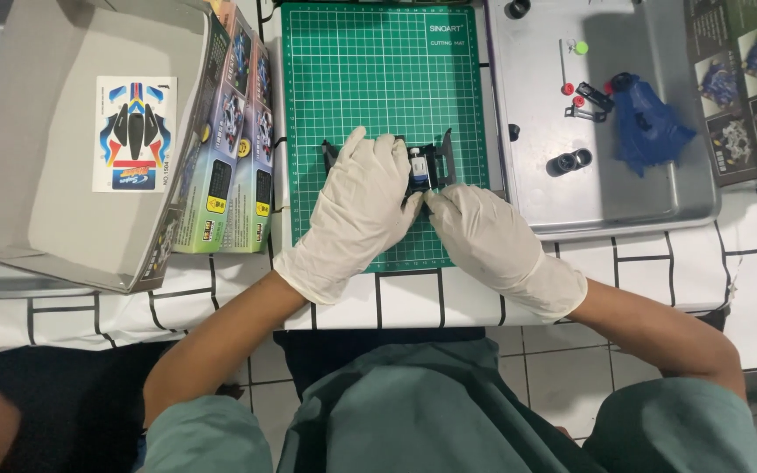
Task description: Assembling a mini 4WD toy car by installing the motor, gears, and batteries into the chassis.
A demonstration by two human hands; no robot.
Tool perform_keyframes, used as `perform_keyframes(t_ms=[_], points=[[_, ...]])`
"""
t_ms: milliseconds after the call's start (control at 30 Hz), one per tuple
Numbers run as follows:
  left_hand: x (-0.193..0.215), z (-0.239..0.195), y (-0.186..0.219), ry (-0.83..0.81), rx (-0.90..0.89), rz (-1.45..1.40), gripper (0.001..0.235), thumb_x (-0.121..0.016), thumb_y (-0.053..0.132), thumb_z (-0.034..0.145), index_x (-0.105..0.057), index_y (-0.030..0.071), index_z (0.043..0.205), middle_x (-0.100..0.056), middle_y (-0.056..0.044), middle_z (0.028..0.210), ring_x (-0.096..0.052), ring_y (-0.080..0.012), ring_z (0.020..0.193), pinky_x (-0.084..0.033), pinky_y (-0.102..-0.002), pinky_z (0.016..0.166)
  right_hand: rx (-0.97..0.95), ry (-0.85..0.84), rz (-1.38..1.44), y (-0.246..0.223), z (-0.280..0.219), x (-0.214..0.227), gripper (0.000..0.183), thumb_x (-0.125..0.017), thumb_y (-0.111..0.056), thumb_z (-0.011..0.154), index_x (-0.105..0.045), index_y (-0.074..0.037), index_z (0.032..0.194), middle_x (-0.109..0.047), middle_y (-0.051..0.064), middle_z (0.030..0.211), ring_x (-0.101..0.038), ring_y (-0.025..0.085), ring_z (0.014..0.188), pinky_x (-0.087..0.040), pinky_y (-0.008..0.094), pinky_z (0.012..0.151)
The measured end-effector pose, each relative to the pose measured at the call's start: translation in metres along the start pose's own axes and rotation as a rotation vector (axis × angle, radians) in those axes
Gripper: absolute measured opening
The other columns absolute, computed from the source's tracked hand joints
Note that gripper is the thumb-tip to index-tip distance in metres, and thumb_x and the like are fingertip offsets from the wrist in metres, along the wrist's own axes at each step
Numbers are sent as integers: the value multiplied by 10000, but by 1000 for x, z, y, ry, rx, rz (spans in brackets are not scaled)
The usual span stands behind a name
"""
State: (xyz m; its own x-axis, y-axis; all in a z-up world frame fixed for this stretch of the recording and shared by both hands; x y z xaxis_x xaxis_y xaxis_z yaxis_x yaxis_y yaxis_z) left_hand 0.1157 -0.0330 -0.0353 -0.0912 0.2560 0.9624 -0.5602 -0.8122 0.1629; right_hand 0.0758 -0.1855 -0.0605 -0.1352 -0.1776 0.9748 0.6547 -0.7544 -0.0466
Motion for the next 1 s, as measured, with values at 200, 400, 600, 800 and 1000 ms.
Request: perform_keyframes(t_ms=[200,400,600,800,1000], points=[[9,0,1,-23,-31,6,760,-729,493,887,-537,-85,1342,-600,-229,1200,-646,-352,1153,-242,-515,1242,-16,122,175,15,5,62,370,-827,-148,834,-663,-76,1158,-617,100,895,-683,236,715,-567,346,667],[14,-13,6,85,-142,361,526,-421,353,1045,-590,-2,1394,-626,-214,1358,-610,-295,1095,-292,-487,1245,-230,289,-2,185,27,82,104,-761,57,1111,-842,49,1177,-804,186,986,-725,205,743,-605,286,634],[21,-13,7,98,-109,238,576,-616,414,964,-593,8,1371,-612,-226,1372,-625,-300,1151,-342,-488,1219,-603,4,79,297,15,15,211,-817,-241,1007,-837,-123,1180,-777,127,1056,-713,311,956,-593,416,824],[31,-19,18,130,-107,291,511,-585,377,992,-571,39,1375,-613,-202,1395,-614,-297,1221,-348,-484,1215,-715,-57,66,307,13,3,116,-828,-199,993,-851,-168,1103,-778,81,930,-719,309,760,-609,455,603],[31,-28,17,172,-86,316,614,-634,507,979,-597,34,1369,-627,-185,1388,-597,-310,1285,-344,-488,1225,-438,74,-44,301,16,13,235,-663,-23,974,-855,-59,1105,-788,154,977,-717,357,901,-589,461,713]])
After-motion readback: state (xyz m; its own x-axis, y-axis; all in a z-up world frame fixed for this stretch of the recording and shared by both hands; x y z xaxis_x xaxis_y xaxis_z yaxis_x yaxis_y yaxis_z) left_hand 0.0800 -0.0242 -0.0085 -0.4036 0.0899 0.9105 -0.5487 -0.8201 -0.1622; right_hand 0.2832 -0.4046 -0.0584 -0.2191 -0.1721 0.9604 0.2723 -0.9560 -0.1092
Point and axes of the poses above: each hand's wrist, its own z-axis towards the middle knuckle, its own x-axis out of the back of the hand, y = z × x, the point moved 5 cm from there along z, towards the middle knuckle
